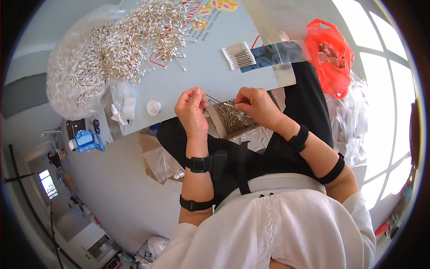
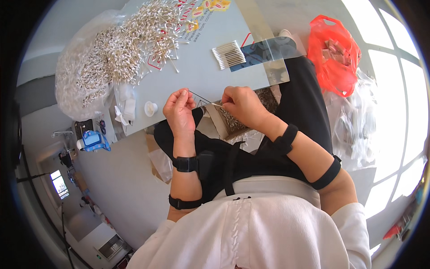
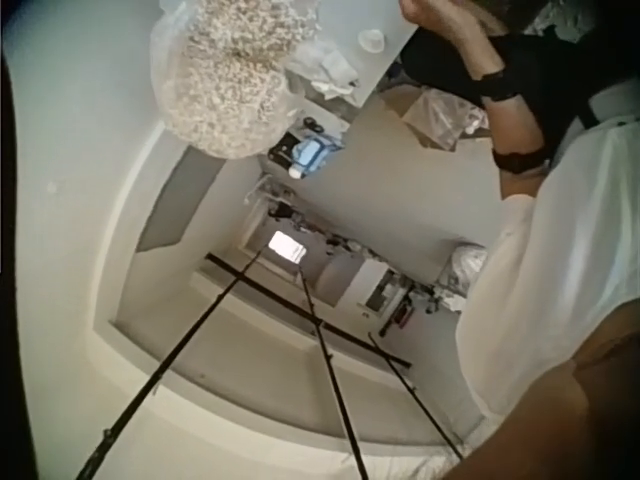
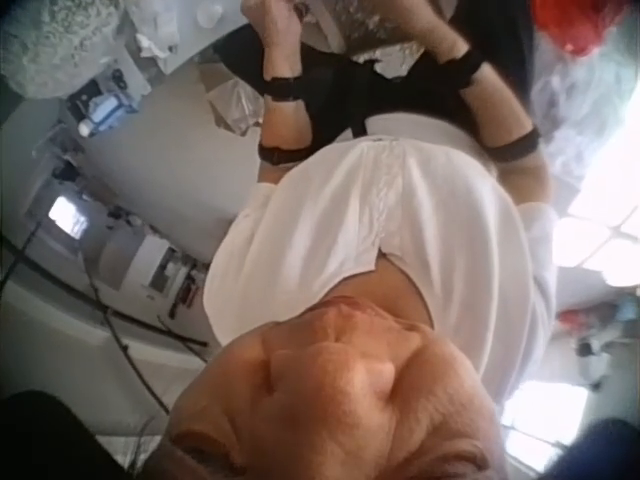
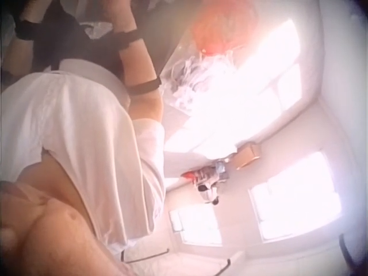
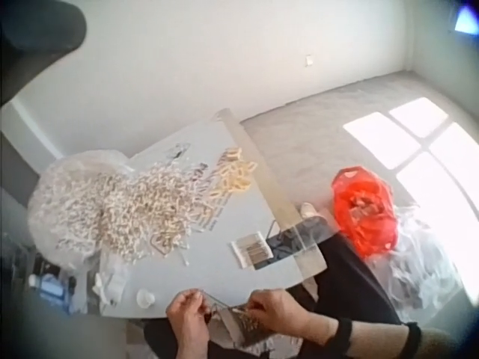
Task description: Packaging cotton swabs into small plastic bags.
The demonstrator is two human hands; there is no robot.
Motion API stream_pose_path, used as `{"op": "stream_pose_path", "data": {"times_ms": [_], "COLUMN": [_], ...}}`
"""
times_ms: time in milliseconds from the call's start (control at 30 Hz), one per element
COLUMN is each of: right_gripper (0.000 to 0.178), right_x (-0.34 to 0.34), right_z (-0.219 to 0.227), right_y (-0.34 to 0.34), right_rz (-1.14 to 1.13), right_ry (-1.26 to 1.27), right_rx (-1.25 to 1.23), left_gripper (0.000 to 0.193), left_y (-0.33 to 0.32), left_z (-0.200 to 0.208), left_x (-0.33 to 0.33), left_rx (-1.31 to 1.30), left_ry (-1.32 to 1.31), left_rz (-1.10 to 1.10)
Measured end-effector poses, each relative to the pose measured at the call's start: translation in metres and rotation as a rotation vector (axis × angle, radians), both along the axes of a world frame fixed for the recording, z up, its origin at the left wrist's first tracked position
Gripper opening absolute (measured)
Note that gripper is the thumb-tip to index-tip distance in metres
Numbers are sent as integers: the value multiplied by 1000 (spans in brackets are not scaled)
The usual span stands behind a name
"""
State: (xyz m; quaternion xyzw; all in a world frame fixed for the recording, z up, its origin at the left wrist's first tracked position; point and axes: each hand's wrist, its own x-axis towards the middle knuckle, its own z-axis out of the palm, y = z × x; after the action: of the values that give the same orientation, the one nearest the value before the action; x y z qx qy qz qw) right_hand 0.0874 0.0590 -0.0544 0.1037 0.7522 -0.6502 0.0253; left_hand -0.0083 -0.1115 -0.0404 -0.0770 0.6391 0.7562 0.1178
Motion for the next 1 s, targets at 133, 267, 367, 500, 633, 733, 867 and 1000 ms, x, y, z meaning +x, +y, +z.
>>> {"op": "stream_pose_path", "data": {"times_ms": [133,267,367,500,633,733,867,1000], "right_gripper": [8,9,9,9,9,9,9,9], "right_x": [-2,-7,-8,-8,-9,-11,-12,-13], "right_z": [-9,-6,-7,-7,-7,-7,-3,2], "right_y": [0,2,4,10,16,18,22,30], "right_rz": [-54,-71,-43,-57,-70,-62,-41,-72], "right_ry": [3,-58,-104,-111,-122,-109,-135,-101], "right_rx": [60,43,40,24,-42,-57,-55,-18], "left_gripper": [7,17,25,29,17,10,7,9], "left_y": [-16,-30,-9,16,21,31,68,99], "left_z": [-13,-35,-37,-30,-19,-26,-25,-25], "left_x": [-32,-84,-109,-113,-97,-98,-116,-133], "left_rx": [-172,-550,-1154,-1395,-1409,-1286,-1149,-1099], "left_ry": [63,121,354,311,204,409,754,865], "left_rz": [55,-9,-79,-146,-348,-442,-572,-676]}}
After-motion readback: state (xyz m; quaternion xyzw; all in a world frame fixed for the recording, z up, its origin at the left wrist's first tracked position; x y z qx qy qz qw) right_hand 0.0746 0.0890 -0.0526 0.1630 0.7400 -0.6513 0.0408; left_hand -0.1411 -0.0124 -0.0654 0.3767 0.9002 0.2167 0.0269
